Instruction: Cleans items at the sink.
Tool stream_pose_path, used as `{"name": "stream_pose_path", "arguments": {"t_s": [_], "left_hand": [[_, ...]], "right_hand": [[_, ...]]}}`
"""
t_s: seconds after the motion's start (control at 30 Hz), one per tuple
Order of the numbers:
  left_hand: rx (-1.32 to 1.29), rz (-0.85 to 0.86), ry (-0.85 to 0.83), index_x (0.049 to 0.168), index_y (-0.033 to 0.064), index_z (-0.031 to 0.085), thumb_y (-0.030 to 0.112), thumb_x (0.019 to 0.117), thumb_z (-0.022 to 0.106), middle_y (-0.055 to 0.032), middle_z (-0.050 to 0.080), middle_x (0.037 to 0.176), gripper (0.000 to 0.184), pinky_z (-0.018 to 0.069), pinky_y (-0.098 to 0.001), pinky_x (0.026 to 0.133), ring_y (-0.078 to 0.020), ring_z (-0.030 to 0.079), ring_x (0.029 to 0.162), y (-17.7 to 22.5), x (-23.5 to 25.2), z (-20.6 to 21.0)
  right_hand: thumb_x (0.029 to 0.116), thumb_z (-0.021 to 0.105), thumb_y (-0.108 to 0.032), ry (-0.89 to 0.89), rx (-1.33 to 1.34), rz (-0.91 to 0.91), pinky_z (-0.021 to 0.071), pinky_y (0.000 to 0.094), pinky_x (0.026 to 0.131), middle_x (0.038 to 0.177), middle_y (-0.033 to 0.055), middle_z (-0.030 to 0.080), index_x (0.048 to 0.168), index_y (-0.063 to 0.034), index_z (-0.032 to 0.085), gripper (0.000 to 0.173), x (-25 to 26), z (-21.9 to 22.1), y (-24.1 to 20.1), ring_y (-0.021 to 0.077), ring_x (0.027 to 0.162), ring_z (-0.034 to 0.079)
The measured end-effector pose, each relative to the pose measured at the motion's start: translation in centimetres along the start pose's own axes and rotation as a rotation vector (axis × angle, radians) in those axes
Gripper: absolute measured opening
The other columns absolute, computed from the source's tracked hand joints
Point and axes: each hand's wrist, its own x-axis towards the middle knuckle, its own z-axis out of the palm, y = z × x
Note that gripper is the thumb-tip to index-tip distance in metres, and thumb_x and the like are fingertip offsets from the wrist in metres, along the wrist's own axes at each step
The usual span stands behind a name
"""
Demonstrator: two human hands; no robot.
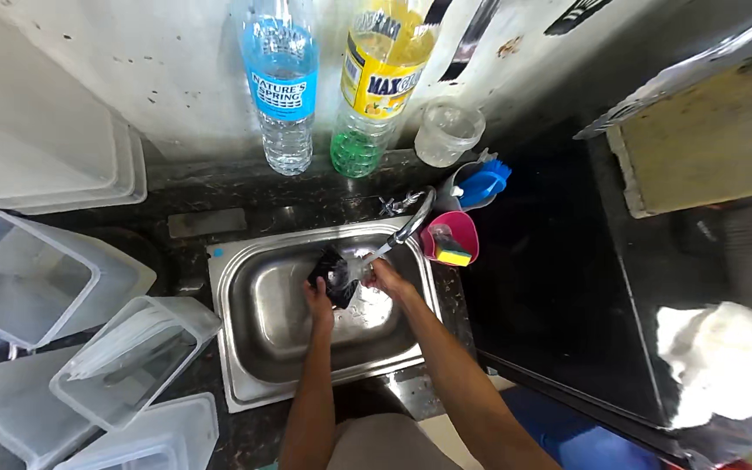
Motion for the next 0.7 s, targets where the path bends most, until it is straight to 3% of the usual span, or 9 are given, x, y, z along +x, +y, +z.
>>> {"name": "stream_pose_path", "arguments": {"t_s": [0.1,0.17,0.27,0.33,0.43,0.47,0.57,0.63,0.7], "left_hand": [[0.143,-0.127,-0.025,0.153,-0.0015,0.034,0.028,0.1096,0.048,-0.0273,0.045,0.15,0.055,0.0461,-0.0522,0.108,-0.0353,0.05,0.134,-0.3,1.7,-2.1],[0.395,-0.213,0.042,0.15,-0.0061,0.039,0.027,0.1089,0.049,-0.031,0.049,0.146,0.054,0.0448,-0.0521,0.108,-0.0393,0.052,0.132,1.3,1.7,-1.9],[0.669,-0.249,0.184,0.148,-0.0076,0.042,0.032,0.1057,0.052,-0.0342,0.045,0.148,0.059,0.0363,-0.0568,0.115,-0.045,0.044,0.14,5.1,-0.1,0.5],[0.356,-0.199,0.123,0.142,-0.0035,0.051,0.027,0.1094,0.045,-0.0282,0.058,0.135,0.045,0.048,-0.0508,0.105,-0.037,0.058,0.125,6.1,-1.1,2.4],[-0.267,-0.521,-0.298,0.135,0.0084,0.056,0.053,0.1078,0.035,-0.0176,0.066,0.118,0.056,0.0575,-0.0465,0.087,-0.0291,0.067,0.101,6.6,-1.1,3.9],[-0.337,-0.591,-0.377,0.135,0.0094,0.056,0.053,0.1064,0.039,-0.0168,0.067,0.116,0.055,0.0584,-0.0442,0.085,-0.0284,0.068,0.098,6.4,-1.1,4.2],[-0.353,-0.626,-0.296,0.139,0.0084,0.05,0.044,0.1063,0.048,-0.0171,0.065,0.113,0.048,0.0588,-0.037,0.076,-0.0253,0.067,0.089,6.8,-0.8,5.8],[-0.357,-0.623,-0.208,0.143,0.0083,0.046,0.051,0.1059,0.046,-0.018,0.062,0.119,0.056,0.058,-0.0375,0.077,-0.026,0.065,0.092,7.0,-0.6,6.4],[-0.386,-0.584,-0.218,0.146,0.0078,0.044,0.054,0.1064,0.042,-0.0191,0.059,0.13,0.061,0.0581,-0.0413,0.085,-0.0293,0.065,0.103,7.2,-0.5,6.7]], "right_hand": [[0.1104,0.037,-0.031,-0.142,0.084,-0.112,0.0591,0.0429,0.084,0.118,0.0155,0.066,0.144,-0.0075,0.048,0.042,-0.9,-0.1,-0.2,0.0245,0.096,0.069],[0.1078,0.041,-0.027,-0.152,0.029,-0.181,0.0555,0.0424,0.091,0.131,0.0135,0.063,0.145,-0.0098,0.051,0.042,-0.7,0.1,0.2,0.0229,0.109,0.065],[0.1096,0.04,-0.024,-0.104,-0.118,-0.312,0.0506,0.0431,0.101,0.137,0.0112,0.062,0.141,-0.0088,0.058,0.039,-0.4,0.5,0.8,0.0205,0.12,0.06],[0.1103,0.037,-0.019,-0.127,-0.161,-0.382,0.0449,0.043,0.111,0.14,0.0103,0.063,0.139,-0.0052,0.061,0.04,-0.8,0.7,0.7,0.019,0.13,0.057],[0.1048,0.05,-0.011,-0.131,-0.291,-0.463,0.0531,0.0373,0.098,0.126,0.0111,0.069,0.128,-0.002,0.066,0.03,-1.4,0.8,0.2,0.0161,0.112,0.065],[0.1025,0.057,-0.011,-0.093,-0.433,-0.498,0.0521,0.0396,0.103,0.125,0.0129,0.07,0.124,-0.0012,0.069,0.027,-1.6,0.4,-0.3,0.0192,0.115,0.065],[0.0972,0.065,-0.018,0.178,-0.989,-0.66,0.0503,0.0567,0.104,0.123,0.0159,0.071,0.116,-0.0077,0.074,0.023,-2.9,-1.3,-4.6,0.0341,0.118,0.066],[0.0943,0.067,-0.014,0.387,-1.212,-0.858,0.0496,0.0587,0.102,0.124,0.0157,0.068,0.113,-0.009,0.075,0.02,-3.2,-1.9,-7.2,0.0376,0.12,0.062],[0.0925,0.064,-0.006,0.519,-1.43,-0.854,0.045,0.058,0.107,0.14,0.0177,0.06,0.114,-0.008,0.075,0.024,-2.2,-1.5,-10.1,0.0394,0.133,0.053]]}}
